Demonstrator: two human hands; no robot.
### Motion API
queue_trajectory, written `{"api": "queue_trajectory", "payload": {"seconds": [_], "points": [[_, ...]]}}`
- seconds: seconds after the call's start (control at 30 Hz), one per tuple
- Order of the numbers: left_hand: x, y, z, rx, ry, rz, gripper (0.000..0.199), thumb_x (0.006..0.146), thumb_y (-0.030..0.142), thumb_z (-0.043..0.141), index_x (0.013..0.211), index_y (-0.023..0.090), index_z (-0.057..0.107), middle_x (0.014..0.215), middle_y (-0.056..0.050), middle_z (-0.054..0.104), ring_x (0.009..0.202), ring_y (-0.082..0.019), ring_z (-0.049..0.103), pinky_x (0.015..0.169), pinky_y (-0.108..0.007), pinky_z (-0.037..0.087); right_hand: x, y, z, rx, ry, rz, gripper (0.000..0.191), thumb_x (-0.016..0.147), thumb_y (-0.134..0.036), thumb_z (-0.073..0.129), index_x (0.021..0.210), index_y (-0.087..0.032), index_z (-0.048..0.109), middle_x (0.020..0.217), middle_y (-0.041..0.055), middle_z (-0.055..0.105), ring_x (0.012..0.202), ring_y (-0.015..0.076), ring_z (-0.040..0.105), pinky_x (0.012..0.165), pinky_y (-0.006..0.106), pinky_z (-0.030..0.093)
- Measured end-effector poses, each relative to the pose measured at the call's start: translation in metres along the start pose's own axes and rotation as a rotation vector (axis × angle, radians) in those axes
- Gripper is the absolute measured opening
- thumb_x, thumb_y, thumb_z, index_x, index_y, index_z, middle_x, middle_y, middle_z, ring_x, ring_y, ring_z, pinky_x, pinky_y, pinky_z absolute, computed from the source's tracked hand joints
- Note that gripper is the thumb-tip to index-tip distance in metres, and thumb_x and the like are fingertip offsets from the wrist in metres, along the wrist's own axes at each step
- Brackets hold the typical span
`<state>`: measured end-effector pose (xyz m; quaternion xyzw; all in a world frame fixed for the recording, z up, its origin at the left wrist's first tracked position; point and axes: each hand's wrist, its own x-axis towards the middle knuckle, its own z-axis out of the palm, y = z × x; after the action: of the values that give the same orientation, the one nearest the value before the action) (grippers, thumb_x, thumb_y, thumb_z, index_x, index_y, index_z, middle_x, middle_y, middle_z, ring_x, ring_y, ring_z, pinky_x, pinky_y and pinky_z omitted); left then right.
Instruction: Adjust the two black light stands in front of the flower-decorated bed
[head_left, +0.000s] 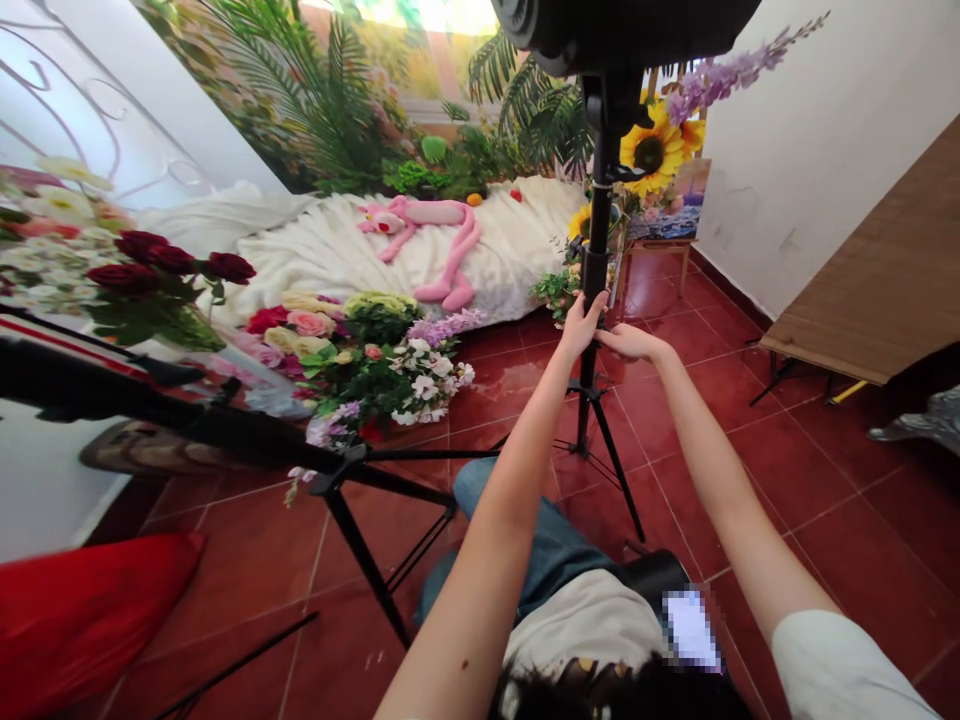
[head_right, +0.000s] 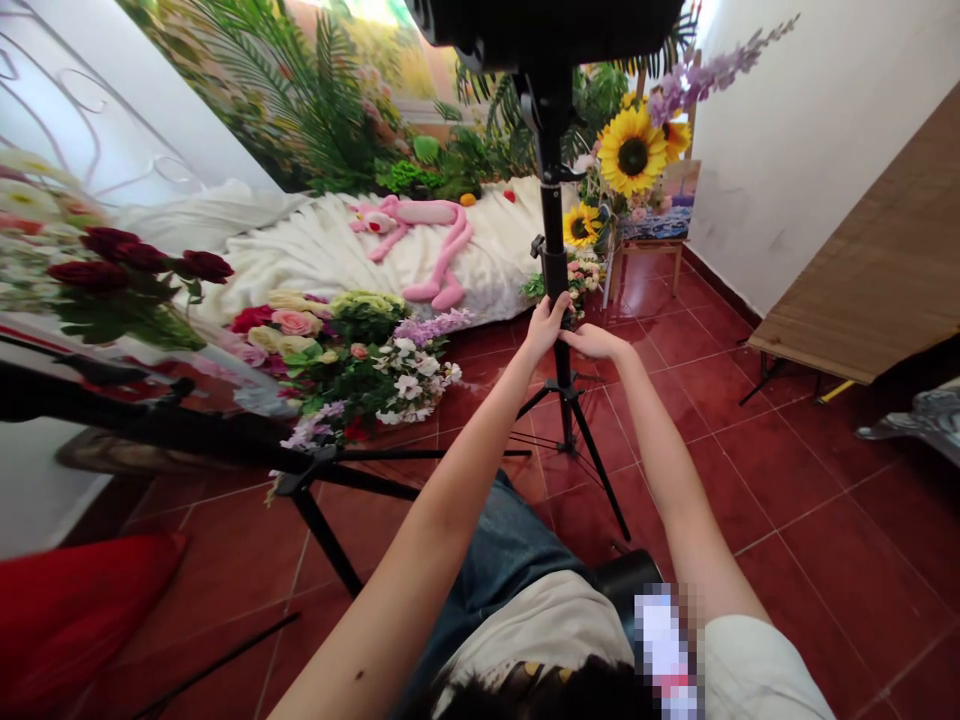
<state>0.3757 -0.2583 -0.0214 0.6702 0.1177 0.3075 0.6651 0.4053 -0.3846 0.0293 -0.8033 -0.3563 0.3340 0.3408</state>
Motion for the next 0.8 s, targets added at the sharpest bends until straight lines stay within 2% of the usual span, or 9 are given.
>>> {"api": "queue_trajectory", "payload": {"seconds": [0.07,0.17,0.3,0.37,0.43,0.5,0.57,0.7,0.8], "points": [[-0.004,0.001,-0.002,0.047,0.011,0.012,0.042,0.088,0.059,0.061,0.088,0.017,0.064,0.084,-0.003,0.066,0.083,-0.014,0.061,0.084,-0.027,0.048,0.001,0.002,-0.001,-0.004,-0.011,-0.013,0.065,0.095,-0.061,0.052,0.046,-0.021,0.037,0.038,-0.0039,0.035,0.036,0.0052,0.028,0.034,0.021,0.022],[-0.013,-0.002,-0.008,0.102,-0.012,0.028,0.045,0.093,0.056,0.056,0.115,0.018,0.063,0.11,-0.006,0.07,0.107,-0.018,0.064,0.099,-0.03,0.049,0.004,0.006,-0.002,-0.021,-0.026,-0.024,0.065,0.096,-0.062,0.049,0.046,-0.021,0.037,0.039,-0.0027,0.037,0.037,0.0062,0.03,0.035,0.022,0.025],[-0.034,-0.007,-0.021,0.084,-0.085,0.046,0.053,0.093,0.051,0.056,0.137,0.021,0.054,0.139,-0.009,0.061,0.135,-0.022,0.053,0.113,-0.035,0.044,0.005,0.009,-0.001,-0.051,-0.044,-0.06,0.069,0.094,-0.068,0.046,0.044,-0.021,0.037,0.038,-0.0018,0.036,0.037,0.0064,0.029,0.037,0.023,0.023],[-0.054,-0.012,-0.032,0.058,-0.115,0.055,0.057,0.092,0.051,0.057,0.141,0.024,0.051,0.146,-0.009,0.057,0.139,-0.024,0.051,0.115,-0.038,0.043,0.006,0.011,-0.001,-0.032,-0.07,-0.112,0.071,0.091,-0.073,0.046,0.044,-0.021,0.037,0.037,-0.0028,0.034,0.037,0.006,0.027,0.038,0.022,0.022],[-0.08,-0.02,-0.052,0.054,-0.162,0.013,0.058,0.091,0.053,0.057,0.141,0.023,0.052,0.147,-0.011,0.057,0.135,-0.025,0.055,0.114,-0.041,0.045,0.006,0.014,-0.002,-0.022,-0.069,-0.129,0.071,0.089,-0.076,0.045,0.045,-0.021,0.038,0.037,-0.0038,0.033,0.038,0.0058,0.026,0.039,0.023,0.022],[-0.108,-0.029,-0.081,0.088,-0.156,-0.072,0.058,0.089,0.055,0.058,0.136,0.02,0.055,0.142,-0.014,0.06,0.128,-0.026,0.06,0.11,-0.044,0.049,0.006,0.016,-0.002,-0.035,-0.045,-0.114,0.071,0.09,-0.076,0.045,0.045,-0.021,0.037,0.037,-0.0041,0.032,0.038,0.0057,0.026,0.042,0.024,0.023],[-0.133,-0.039,-0.121,0.153,-0.07,-0.137,0.058,0.087,0.056,0.06,0.13,0.018,0.057,0.139,-0.015,0.061,0.123,-0.026,0.063,0.107,-0.044,0.051,0.006,0.018,-0.002,-0.065,-0.027,-0.098,0.07,0.091,-0.074,0.043,0.045,-0.022,0.035,0.038,-0.004,0.031,0.038,0.0057,0.026,0.044,0.025,0.024],[-0.171,-0.042,-0.222,0.285,0.176,-0.2,0.059,0.079,0.062,0.064,0.117,0.017,0.062,0.123,-0.014,0.069,0.108,-0.024,0.068,0.095,-0.041,0.056,0.01,0.023,-0.002,-0.109,-0.011,-0.088,0.072,0.087,-0.08,0.04,0.045,-0.022,0.034,0.04,-0.0026,0.034,0.037,0.0055,0.027,0.044,0.026,0.023],[-0.192,-0.022,-0.299,0.394,0.412,-0.216,0.055,0.077,0.062,0.064,0.11,0.017,0.062,0.112,-0.012,0.071,0.097,-0.021,0.068,0.086,-0.038,0.057,0.014,0.029,-0.001,-0.103,-0.01,-0.073,0.074,0.078,-0.089,0.041,0.045,-0.023,0.034,0.039,-0.0023,0.034,0.036,0.0059,0.027,0.042,0.026,0.021]]}}
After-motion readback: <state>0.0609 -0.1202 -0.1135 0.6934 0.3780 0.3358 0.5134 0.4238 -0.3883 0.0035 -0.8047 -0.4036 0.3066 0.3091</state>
